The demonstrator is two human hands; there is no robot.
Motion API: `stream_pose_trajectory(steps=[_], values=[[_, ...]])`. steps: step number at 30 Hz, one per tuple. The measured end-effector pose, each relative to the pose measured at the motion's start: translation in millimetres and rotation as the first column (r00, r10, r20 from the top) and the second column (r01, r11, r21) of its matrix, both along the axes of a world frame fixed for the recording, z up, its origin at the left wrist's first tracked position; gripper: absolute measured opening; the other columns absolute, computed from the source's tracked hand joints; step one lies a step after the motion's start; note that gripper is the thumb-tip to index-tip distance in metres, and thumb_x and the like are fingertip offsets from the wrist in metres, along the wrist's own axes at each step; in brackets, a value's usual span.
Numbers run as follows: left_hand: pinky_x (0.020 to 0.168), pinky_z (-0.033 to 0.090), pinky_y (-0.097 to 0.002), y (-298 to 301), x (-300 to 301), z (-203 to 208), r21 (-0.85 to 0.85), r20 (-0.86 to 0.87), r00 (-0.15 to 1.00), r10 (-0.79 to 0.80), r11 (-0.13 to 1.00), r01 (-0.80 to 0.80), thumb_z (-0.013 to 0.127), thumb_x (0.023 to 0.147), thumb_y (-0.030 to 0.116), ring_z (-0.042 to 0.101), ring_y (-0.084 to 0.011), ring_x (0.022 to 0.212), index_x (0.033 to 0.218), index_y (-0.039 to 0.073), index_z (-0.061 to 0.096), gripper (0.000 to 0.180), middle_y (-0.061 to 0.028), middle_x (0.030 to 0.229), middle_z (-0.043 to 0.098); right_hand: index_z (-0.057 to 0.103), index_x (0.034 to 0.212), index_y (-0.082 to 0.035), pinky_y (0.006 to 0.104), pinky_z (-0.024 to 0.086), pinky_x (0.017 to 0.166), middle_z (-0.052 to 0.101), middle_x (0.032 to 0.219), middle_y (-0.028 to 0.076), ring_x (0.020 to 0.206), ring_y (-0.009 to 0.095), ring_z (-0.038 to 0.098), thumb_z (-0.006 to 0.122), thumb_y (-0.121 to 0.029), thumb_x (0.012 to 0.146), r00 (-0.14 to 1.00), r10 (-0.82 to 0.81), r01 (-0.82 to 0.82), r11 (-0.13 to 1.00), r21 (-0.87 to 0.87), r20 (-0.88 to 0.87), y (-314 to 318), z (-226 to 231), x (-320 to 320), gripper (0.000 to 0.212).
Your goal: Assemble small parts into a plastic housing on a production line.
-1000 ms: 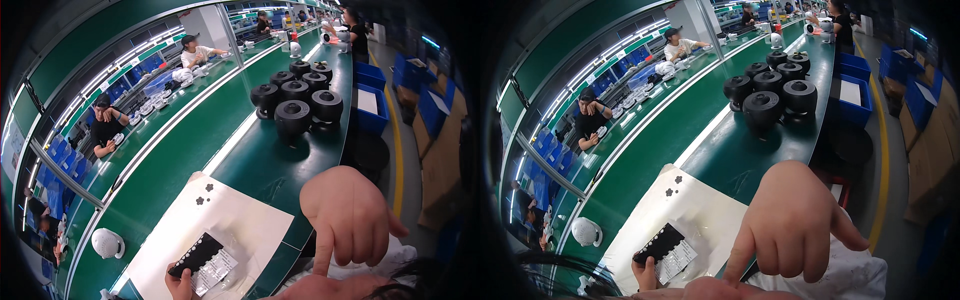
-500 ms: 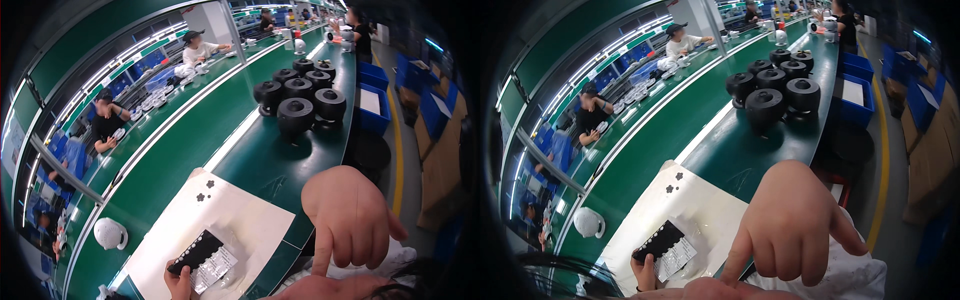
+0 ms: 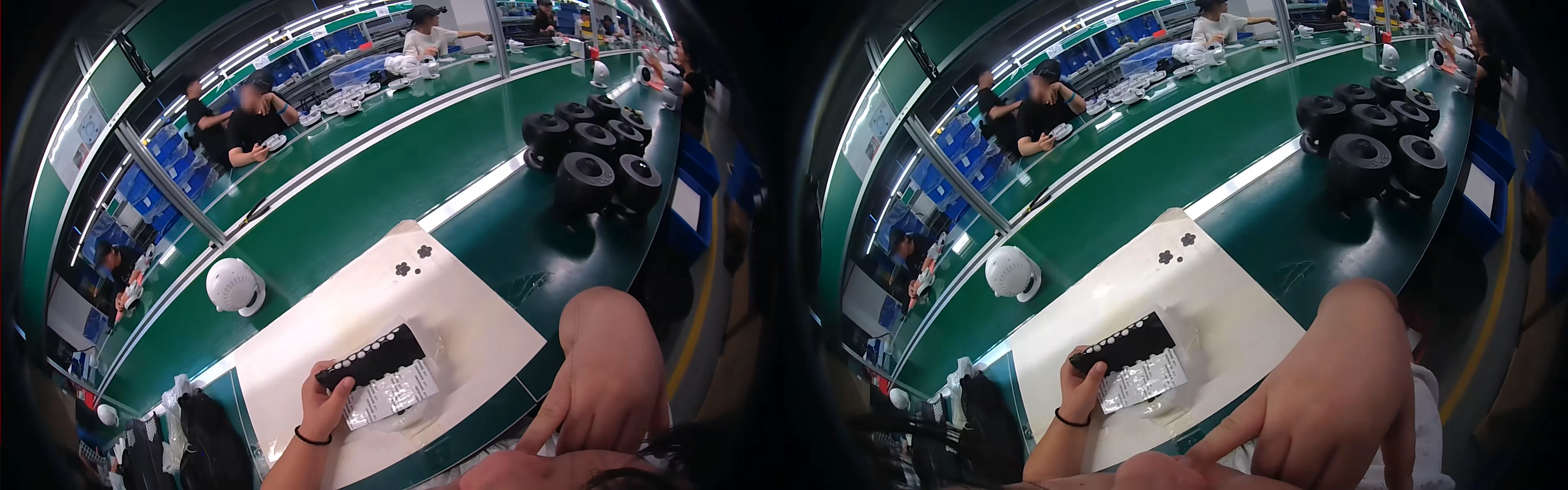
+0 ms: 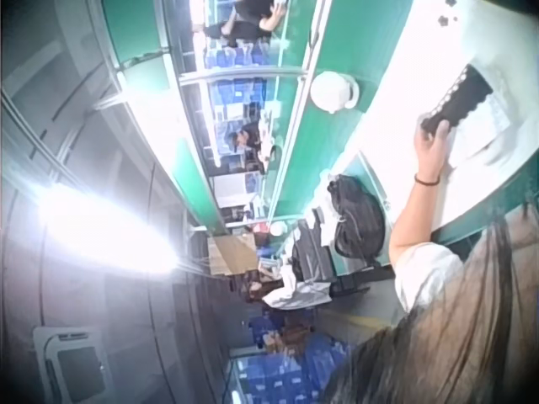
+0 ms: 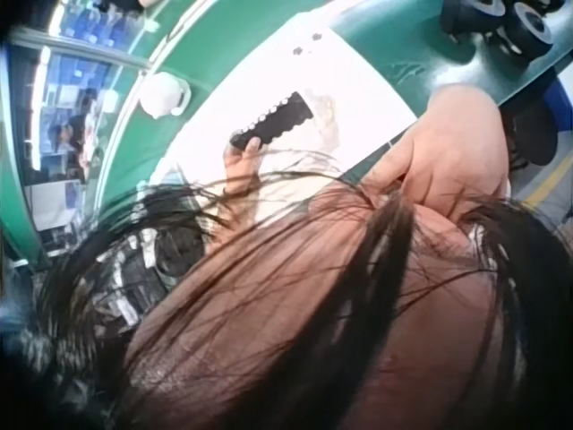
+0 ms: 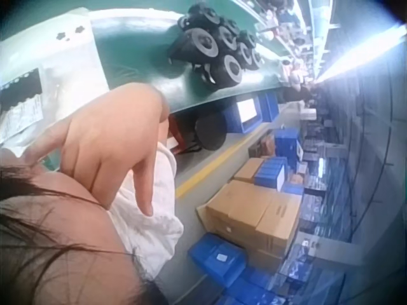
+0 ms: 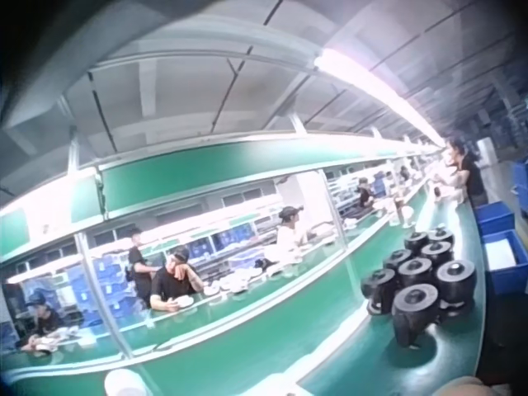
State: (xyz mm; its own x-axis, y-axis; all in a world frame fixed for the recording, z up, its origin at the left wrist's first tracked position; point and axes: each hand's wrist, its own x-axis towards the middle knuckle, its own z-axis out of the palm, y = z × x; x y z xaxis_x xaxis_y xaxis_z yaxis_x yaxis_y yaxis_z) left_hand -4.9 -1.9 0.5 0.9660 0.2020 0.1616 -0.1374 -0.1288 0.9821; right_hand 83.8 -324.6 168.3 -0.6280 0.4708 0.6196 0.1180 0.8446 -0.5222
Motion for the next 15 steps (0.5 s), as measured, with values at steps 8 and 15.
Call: stream_pose_trajectory(steps=[8, 15], values=[[0.072, 0.039, -0.0222, -0.5, 2.4, -2.8, 0.002, 0.001, 1.000, -0.013, 1.000, 0.013, 0.062, 0.075, 0.009, 0.048, -0.0098, 0.080, 0.091, -0.001, 0.051, 0.022, -0.0032, 0.088, 0.050, 0.061, 0.073, -0.010, 0.0533, 0.019, 0.097, 0.054, 0.064, 0.001, 0.063, 0.020, 0.053, 0.051, -0.048, 0.079, 0.992, -0.058, 0.039, 0.984, 0.171, 0.110, 5.0, 2.9, -0.2, 0.040], [0.072, 0.039, -0.0219, -1.5, 1.0, -1.1, 0.014, 0.007, 1.000, -0.017, 1.000, 0.017, 0.063, 0.075, 0.011, 0.047, -0.0095, 0.080, 0.091, -0.001, 0.051, 0.023, -0.0032, 0.088, 0.050, 0.060, 0.073, -0.009, 0.0552, 0.025, 0.091, 0.052, 0.064, 0.004, 0.062, 0.021, 0.052, 0.050, -0.045, 0.080, 0.999, -0.051, 0.049, 0.995, 0.082, 0.019, 3.6, -3.5, -4.7, 0.038]])
